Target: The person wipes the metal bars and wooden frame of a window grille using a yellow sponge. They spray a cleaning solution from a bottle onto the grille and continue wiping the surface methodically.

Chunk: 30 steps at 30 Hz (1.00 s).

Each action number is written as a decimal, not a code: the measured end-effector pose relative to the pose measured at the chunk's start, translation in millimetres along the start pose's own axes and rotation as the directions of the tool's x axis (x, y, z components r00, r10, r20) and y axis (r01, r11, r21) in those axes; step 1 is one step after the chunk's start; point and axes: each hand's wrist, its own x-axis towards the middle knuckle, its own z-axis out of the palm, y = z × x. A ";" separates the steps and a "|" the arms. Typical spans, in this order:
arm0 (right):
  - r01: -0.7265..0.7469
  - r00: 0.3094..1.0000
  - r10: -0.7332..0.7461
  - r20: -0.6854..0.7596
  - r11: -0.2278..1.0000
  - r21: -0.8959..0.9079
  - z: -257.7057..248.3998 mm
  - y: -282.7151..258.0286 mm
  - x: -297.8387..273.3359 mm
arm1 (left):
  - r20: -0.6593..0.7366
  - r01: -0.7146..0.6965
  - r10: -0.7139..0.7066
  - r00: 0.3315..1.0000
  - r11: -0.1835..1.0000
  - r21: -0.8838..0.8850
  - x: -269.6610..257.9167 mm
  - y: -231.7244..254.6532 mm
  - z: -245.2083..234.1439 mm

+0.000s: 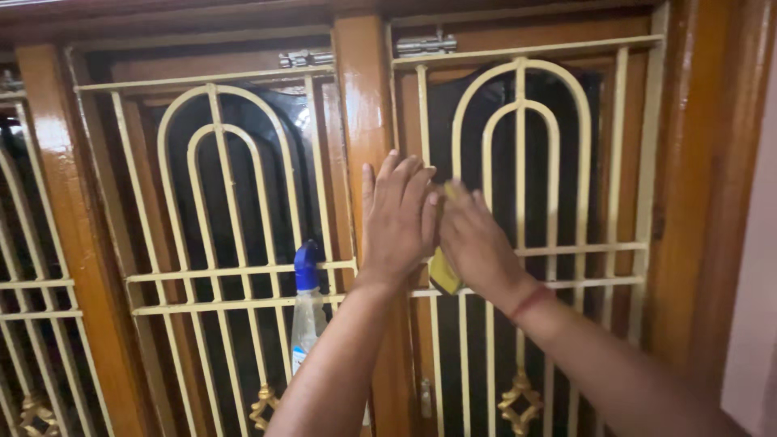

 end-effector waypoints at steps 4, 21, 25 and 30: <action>0.108 0.988 -0.100 0.114 0.992 -0.067 -26.3 -7.2 -24.2 | -0.021 -0.051 0.051 0.999 0.999 -0.009 9.7 3.8 4.1; -0.041 0.973 -0.086 -0.213 0.846 -0.532 -11.6 88.7 96.8 | -0.009 -0.058 0.058 0.998 0.998 0.011 7.4 8.6 23.7; -0.243 0.942 0.115 -0.316 0.882 -0.404 -4.9 107.5 111.3 | -0.030 -0.049 0.049 0.998 0.999 -0.009 7.5 9.1 21.9; -0.260 0.919 0.137 -0.370 0.916 -0.307 1.7 102.5 112.6 | -0.049 -0.050 0.049 0.998 0.998 -0.022 7.3 9.3 21.8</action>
